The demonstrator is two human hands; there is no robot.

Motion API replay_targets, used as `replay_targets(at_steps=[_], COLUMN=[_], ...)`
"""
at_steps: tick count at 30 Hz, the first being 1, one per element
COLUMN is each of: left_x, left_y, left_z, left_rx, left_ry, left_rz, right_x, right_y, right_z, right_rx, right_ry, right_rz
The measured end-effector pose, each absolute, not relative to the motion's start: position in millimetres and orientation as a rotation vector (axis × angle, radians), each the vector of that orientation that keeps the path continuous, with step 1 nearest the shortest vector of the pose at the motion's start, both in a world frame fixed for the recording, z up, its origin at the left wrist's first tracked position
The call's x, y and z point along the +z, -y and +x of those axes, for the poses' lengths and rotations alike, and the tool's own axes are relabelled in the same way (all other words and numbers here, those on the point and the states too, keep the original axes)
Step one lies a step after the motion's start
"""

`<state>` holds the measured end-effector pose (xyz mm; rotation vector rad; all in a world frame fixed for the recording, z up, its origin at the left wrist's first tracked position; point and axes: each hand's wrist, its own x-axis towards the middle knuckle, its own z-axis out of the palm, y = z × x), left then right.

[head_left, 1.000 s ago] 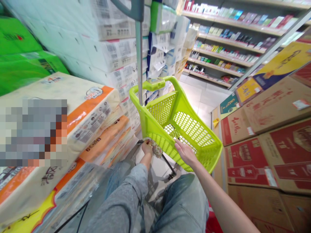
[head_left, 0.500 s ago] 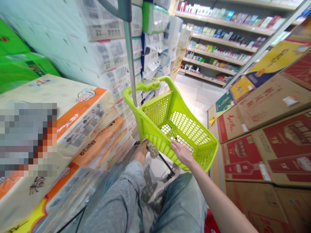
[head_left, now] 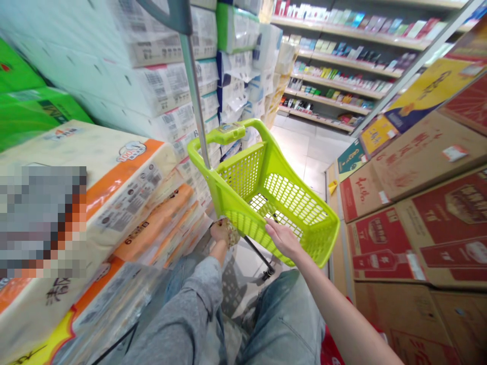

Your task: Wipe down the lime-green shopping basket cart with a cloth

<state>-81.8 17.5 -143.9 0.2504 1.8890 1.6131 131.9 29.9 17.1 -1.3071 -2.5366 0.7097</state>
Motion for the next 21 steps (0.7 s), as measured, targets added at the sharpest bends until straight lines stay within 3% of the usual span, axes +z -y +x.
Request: replay_targets(at_steps=[21], left_x=[-107.0], left_y=[-17.5], left_z=[-44.8], left_rx=[1.906], left_ry=[-1.758], left_rz=[0.380], right_x=[24.3], right_y=[-27.8], right_z=[129.1], right_rx=[0.711], right_ry=[2.571], right_rz=[-1.301])
